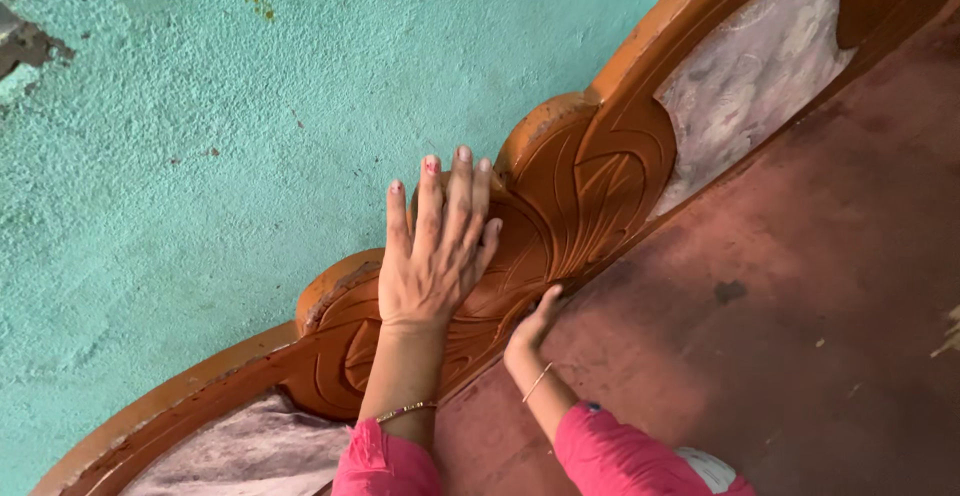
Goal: The person wipes the carved wooden headboard of a bed with a dark cloth, repeatedly dipping the cloth into a blue plastic pitcher of water to keep it wet. The person cleans the top rail and carved sections of the headboard, moving along its length.
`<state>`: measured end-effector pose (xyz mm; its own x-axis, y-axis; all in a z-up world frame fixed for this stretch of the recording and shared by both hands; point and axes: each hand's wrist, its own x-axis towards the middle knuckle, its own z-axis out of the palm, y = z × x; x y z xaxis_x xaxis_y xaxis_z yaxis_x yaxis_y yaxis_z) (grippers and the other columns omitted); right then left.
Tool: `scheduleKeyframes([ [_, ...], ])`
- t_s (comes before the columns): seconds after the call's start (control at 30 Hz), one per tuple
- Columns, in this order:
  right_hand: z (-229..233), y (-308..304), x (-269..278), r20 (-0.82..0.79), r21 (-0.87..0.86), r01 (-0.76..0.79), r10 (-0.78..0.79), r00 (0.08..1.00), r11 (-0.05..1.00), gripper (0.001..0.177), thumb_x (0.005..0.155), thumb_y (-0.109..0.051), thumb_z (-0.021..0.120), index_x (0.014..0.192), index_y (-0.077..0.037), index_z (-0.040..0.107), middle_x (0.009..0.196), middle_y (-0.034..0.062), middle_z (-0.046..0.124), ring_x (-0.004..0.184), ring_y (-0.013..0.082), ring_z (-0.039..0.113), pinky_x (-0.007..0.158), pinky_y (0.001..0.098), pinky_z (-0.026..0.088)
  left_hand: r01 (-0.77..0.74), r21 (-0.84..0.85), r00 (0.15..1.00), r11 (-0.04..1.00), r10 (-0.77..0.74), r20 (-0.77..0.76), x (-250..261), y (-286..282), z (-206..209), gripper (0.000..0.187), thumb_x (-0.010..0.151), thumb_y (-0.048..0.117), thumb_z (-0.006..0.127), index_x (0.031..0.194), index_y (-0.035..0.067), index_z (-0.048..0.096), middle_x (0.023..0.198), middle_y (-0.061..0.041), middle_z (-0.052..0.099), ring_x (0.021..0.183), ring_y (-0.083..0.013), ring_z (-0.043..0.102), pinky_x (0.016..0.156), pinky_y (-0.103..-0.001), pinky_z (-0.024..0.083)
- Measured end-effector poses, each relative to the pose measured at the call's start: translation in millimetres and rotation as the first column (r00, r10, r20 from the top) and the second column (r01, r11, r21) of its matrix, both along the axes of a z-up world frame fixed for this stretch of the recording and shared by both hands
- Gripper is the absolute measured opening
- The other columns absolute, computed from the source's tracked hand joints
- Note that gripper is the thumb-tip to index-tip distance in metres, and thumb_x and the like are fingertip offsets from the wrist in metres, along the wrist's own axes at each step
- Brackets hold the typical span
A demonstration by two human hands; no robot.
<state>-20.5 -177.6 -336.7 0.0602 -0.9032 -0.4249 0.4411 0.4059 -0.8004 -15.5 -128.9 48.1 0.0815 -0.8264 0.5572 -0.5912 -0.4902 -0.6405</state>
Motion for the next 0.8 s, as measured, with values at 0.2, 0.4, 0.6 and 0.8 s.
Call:
scheduleKeyframes([
  [0.2,50.9,-105.8,-33.1,0.055,-0.07,0.016,-0.012,0.998,0.997,0.095,0.098,-0.066,0.039,0.162,-0.003,0.007,0.173,0.0099,0.003,0.158,0.0236,0.01,0.125,0.0374,0.011,0.005,-0.004,1.0,1.0,-0.005,-0.005,-0.5,-1.9,-0.4,0.064,0.111,0.051,0.052,0.164,0.017,0.042,0.167,-0.006,0.036,0.153,-0.0318,0.03,0.124,-0.053,0.031],
  [0.4,151.7,-25.8,-28.1,-0.193,-0.629,-0.129,0.007,0.981,0.767,0.084,0.11,-0.06,0.024,0.165,0.001,0.005,0.175,0.0175,-0.004,0.163,0.0309,-0.004,0.131,0.045,0.0,-0.004,-0.002,1.0,1.0,0.003,-0.007,-1.5,-3.0,2.1,0.064,0.109,0.051,0.052,0.163,0.018,0.044,0.166,-0.006,0.037,0.154,-0.0318,0.028,0.123,-0.052,0.032],
  [0.6,106.2,-66.8,-31.9,-0.381,-0.605,-0.157,-0.111,0.918,0.78,0.09,0.105,-0.064,0.023,0.165,0.002,0.007,0.174,0.0206,-0.001,0.161,0.035,-0.003,0.129,0.048,-0.001,0.006,-0.004,1.0,1.0,-0.006,-0.008,-2.0,-3.4,0.8,0.063,0.109,0.051,0.052,0.162,0.017,0.044,0.165,-0.006,0.038,0.153,-0.0321,0.029,0.123,-0.052,0.033],
  [0.8,33.9,-144.8,-50.7,-0.142,0.003,-0.183,0.181,0.973,0.983,0.092,0.097,-0.064,0.033,0.162,-0.004,0.005,0.172,0.0121,0.002,0.158,0.0284,0.01,0.127,0.0429,0.011,-0.015,0.006,1.0,1.0,0.015,-0.003,-1.3,-4.6,-0.2,0.064,0.109,0.053,0.049,0.163,0.019,0.043,0.166,-0.005,0.036,0.153,-0.0311,0.028,0.123,-0.051,0.033],
])
